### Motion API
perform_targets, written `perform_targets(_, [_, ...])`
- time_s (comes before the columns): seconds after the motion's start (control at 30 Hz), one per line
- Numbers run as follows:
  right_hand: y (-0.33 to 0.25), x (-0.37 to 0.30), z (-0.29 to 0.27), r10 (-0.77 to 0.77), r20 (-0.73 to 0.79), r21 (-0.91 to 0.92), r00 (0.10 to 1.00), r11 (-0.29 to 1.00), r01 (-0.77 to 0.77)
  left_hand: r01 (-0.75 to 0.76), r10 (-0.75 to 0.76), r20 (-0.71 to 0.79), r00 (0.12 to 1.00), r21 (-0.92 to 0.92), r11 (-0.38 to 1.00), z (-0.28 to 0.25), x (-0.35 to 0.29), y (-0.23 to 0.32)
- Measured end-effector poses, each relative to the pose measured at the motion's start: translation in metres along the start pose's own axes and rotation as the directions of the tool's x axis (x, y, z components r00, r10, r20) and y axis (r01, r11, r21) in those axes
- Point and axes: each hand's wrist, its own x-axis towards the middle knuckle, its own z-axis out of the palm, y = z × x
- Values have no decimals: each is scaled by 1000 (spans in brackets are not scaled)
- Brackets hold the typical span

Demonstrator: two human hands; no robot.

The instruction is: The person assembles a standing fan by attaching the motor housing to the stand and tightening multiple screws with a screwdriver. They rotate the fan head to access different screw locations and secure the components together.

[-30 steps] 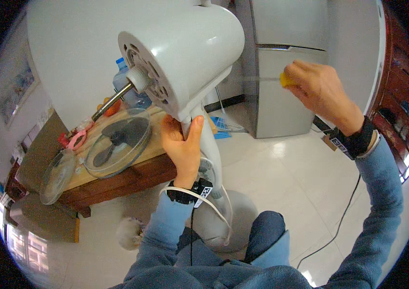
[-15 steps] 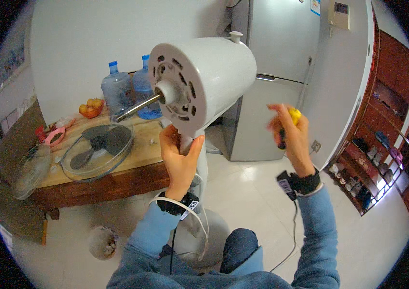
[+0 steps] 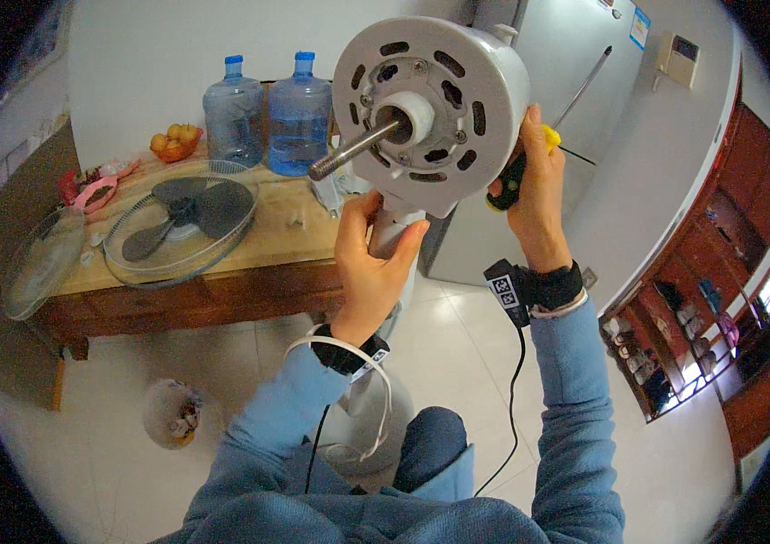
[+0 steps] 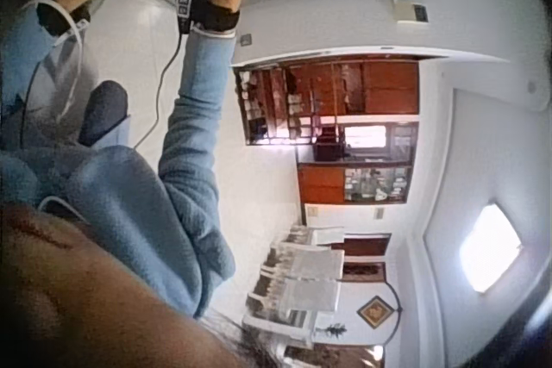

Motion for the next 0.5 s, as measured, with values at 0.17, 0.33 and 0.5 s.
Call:
perform_targets(0.17, [-23, -34, -9, -65, -51, -272, 997, 961, 49, -10, 9, 7, 1000, 31, 999, 2, 0, 1])
perform_targets(0.33, [-36, -71, 7, -229, -126, -410, 965, 898, 160, -21, 20, 22, 1000, 78, 997, 7, -1, 7])
perform_targets(0.5, [-24, -71, 39, -251, -76, -327, 965, 921, 213, -57, 51, 60, 997, 102, 993, 0, 3, 5])
